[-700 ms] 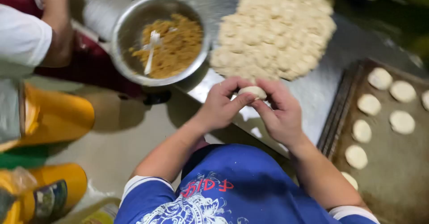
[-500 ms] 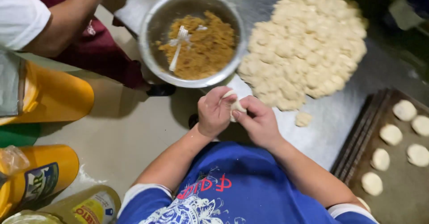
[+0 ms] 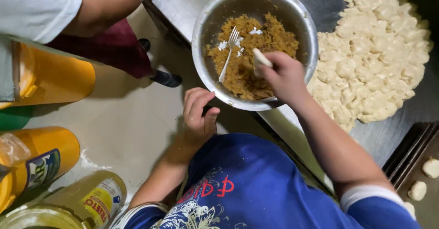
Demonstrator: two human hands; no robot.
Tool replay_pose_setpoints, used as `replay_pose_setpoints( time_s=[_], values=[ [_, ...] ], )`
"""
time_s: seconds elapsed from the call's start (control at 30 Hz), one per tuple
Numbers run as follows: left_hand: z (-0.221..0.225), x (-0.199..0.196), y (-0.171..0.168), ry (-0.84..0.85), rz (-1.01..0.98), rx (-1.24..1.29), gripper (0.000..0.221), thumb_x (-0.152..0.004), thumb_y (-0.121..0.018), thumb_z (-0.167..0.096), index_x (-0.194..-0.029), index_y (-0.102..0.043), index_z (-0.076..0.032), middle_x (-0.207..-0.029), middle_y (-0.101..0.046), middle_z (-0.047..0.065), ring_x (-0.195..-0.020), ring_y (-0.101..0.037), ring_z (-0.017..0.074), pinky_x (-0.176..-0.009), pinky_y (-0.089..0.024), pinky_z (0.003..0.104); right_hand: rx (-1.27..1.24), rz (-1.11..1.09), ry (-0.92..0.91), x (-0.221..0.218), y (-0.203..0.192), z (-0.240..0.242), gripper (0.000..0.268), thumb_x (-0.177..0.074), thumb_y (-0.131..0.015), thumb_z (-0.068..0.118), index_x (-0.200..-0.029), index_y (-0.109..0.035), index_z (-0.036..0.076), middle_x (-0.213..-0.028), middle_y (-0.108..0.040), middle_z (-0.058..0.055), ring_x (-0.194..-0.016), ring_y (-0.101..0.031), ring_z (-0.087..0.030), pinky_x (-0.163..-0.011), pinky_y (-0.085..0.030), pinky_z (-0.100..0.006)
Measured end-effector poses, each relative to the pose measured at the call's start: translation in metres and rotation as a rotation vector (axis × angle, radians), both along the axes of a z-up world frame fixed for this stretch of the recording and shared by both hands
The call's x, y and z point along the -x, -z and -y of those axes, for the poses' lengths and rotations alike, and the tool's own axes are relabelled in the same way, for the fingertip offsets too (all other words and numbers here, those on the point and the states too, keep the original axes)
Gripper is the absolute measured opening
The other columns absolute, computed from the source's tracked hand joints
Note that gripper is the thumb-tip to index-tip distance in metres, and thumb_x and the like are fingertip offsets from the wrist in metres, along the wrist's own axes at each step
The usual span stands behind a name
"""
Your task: Preparing filled pastries by portioning dough, adding filling, and shaping them on a baking tray
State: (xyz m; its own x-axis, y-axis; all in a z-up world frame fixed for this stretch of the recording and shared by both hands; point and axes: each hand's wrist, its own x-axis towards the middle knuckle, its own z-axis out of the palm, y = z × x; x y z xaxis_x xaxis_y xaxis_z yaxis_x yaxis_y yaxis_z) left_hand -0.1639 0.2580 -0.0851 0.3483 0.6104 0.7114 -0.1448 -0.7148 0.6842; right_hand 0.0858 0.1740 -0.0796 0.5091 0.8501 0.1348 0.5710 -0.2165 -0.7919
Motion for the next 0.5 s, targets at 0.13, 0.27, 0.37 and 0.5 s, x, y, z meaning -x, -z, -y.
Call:
replay_pose_setpoints(
  time_s=[0.13, 0.27, 0.37, 0.5],
  values=[
    [-0.014, 0.002, 0.024, 0.098, -0.01, 0.022, 0.042, -0.103, -0.061, -0.034, -0.112, -0.066, 0.007, -0.096, -0.061, 0.018, -0.088, -0.061, 0.0417, -0.079, -0.053, 0.052, 0.275, 0.354, -0.365, 0.02, 0.023, -0.058, 0.034, -0.083, -0.085, 0.026, -0.093, -0.071, -0.002, -0.093, -0.069, -0.025, -0.093, -0.069, -0.047, -0.079, -0.057, -0.056],
    [-0.022, 0.004, 0.024, 0.139, -0.034, 0.057, 0.032, -0.104, -0.06, -0.026, -0.115, -0.066, 0.003, -0.097, -0.061, 0.015, -0.089, -0.061, 0.0396, -0.079, -0.054, 0.05, 0.521, 0.861, -0.464, 0.027, 0.068, -0.076, 0.03, -0.081, -0.077, 0.033, -0.098, -0.072, 0.009, -0.09, -0.067, -0.008, -0.089, -0.068, -0.031, -0.073, -0.057, -0.044],
    [-0.023, 0.007, 0.015, 0.141, -0.023, 0.037, 0.028, -0.103, -0.061, -0.025, -0.116, -0.066, 0.0, -0.097, -0.06, 0.013, -0.09, -0.061, 0.0387, -0.079, -0.055, 0.051, 0.513, 0.825, -0.414, 0.012, 0.056, -0.079, 0.016, -0.078, -0.072, 0.017, -0.091, -0.072, 0.007, -0.084, -0.067, -0.009, -0.08, -0.072, -0.033, -0.065, -0.059, -0.045],
    [-0.02, 0.0, 0.006, 0.209, 0.019, 0.002, 0.026, -0.099, -0.066, -0.024, -0.113, -0.07, -0.001, -0.098, -0.063, 0.012, -0.088, -0.063, 0.0354, -0.078, -0.058, 0.047, 0.375, 0.152, -0.145, -0.02, -0.008, -0.062, 0.027, -0.081, -0.079, 0.018, -0.105, -0.076, 0.007, -0.087, -0.074, -0.018, -0.089, -0.073, -0.04, -0.072, -0.057, -0.052]
  ],
)
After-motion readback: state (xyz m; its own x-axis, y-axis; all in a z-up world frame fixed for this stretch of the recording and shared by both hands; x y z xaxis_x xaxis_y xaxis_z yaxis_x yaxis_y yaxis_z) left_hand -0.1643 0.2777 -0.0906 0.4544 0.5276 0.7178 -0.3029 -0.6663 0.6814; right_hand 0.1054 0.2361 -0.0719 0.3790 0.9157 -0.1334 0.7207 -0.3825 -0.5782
